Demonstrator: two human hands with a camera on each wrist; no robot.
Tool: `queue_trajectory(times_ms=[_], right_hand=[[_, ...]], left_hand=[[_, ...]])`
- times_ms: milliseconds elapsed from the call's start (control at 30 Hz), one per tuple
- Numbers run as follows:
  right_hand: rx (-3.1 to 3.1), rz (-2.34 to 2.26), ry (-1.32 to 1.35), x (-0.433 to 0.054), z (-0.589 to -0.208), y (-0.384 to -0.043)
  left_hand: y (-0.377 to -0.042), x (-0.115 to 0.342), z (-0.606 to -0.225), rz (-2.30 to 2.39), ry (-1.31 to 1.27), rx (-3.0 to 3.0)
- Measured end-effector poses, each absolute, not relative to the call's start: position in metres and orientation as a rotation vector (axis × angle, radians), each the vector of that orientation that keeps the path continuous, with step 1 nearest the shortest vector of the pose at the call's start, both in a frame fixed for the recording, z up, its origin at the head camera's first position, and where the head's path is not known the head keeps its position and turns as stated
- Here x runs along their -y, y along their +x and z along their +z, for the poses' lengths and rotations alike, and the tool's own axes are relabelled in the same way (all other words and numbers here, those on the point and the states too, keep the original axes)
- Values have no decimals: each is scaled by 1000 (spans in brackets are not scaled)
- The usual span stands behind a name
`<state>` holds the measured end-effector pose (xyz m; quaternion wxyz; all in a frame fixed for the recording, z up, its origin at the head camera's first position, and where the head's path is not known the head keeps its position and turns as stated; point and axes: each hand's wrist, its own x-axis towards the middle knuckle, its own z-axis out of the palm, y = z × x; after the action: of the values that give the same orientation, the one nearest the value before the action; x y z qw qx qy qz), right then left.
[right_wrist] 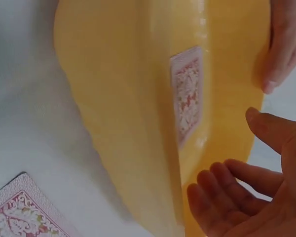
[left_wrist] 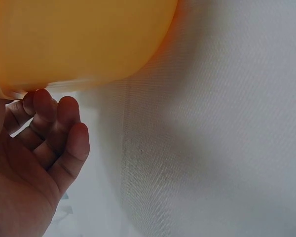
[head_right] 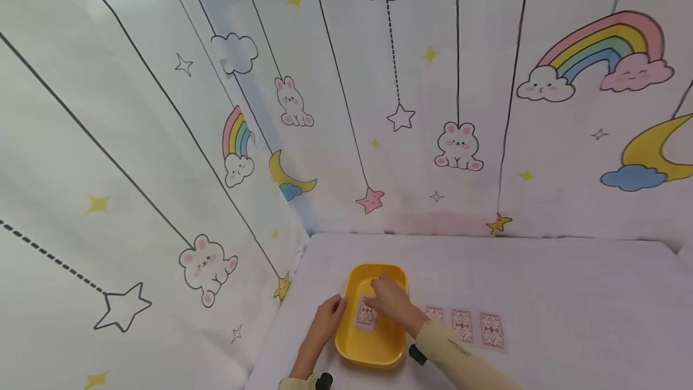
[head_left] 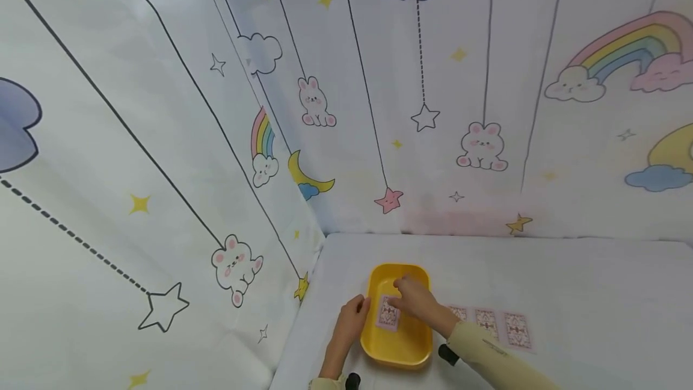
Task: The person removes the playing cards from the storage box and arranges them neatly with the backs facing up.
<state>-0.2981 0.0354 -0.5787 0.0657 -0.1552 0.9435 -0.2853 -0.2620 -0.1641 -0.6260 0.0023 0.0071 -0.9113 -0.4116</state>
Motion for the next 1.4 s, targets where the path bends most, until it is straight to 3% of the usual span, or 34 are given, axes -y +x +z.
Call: queue_trajectory(times_ms=[600,1033,1233,1400], right_hand=[[-2744,-504,-316,-14,-595,-312],[-2865,-295,-440,-2,-583,-298],[-2886,-344,-457,-3,-586,-302],[-2727,-688,-345,-9,-590,-313]], left_hand=[[-258,159,-621,-1319,43,2877],[-261,160,-623,-1332,31,2866],[-261,162,-624,-1312,12,2853],[-261,163,-624,-1296,9,2849]])
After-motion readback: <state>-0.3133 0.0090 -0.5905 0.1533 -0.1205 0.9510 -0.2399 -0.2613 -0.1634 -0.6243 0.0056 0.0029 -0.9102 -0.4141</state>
